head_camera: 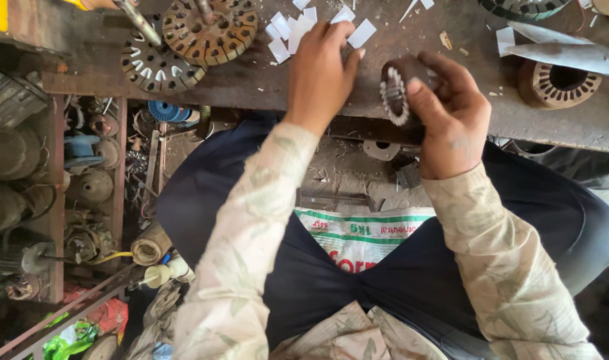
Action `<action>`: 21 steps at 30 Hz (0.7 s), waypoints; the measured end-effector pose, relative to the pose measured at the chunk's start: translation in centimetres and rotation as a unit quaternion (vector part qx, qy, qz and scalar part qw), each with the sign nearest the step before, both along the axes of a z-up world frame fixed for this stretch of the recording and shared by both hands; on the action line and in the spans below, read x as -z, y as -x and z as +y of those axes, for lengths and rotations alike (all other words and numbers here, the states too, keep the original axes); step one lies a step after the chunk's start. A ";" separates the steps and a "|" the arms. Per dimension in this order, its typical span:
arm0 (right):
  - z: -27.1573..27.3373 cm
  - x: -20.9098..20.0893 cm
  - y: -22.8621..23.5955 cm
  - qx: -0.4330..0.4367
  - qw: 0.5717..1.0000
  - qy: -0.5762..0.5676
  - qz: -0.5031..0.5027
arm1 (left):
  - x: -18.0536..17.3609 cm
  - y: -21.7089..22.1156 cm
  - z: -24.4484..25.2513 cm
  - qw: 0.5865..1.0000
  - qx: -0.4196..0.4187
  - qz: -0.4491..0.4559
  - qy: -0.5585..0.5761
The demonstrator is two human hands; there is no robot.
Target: The person sits on the floor and assembles a cylindrical motor component by hand. They repeatedly pick up small white rectangular pieces, fold them, and insert them into the slots of a circular stator core. The person also uses a knife to trim a larger sheet of white material to create more pieces.
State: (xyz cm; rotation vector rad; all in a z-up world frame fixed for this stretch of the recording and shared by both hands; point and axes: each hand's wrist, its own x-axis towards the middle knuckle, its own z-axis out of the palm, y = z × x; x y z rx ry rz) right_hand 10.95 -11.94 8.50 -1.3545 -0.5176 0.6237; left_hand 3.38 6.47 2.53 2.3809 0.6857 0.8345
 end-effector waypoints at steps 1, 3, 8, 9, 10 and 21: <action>0.2 0.1 0.0 -0.001 1.000 -0.010 0.010 | 0.3 -0.5 0.5 0.999 0.002 0.025 -0.020; 0.7 0.3 -0.3 -0.002 0.999 -0.031 0.028 | 0.7 -1.9 1.5 0.995 0.007 0.071 -0.062; 1.0 0.2 -1.5 -0.025 0.999 0.001 0.048 | 2.8 -5.2 3.1 0.987 0.001 0.137 -0.080; 1.0 0.2 -1.5 -0.032 0.998 0.009 0.051 | 3.1 -5.3 3.0 0.987 -0.010 0.134 -0.088; 1.0 0.2 -1.3 -0.029 0.998 0.013 0.051 | 3.2 -5.3 2.7 0.991 -0.015 0.120 -0.064; -0.1 -2.6 -1.9 0.019 0.981 0.027 -0.190 | -4.9 -1.9 -0.9 0.960 0.111 -0.205 0.152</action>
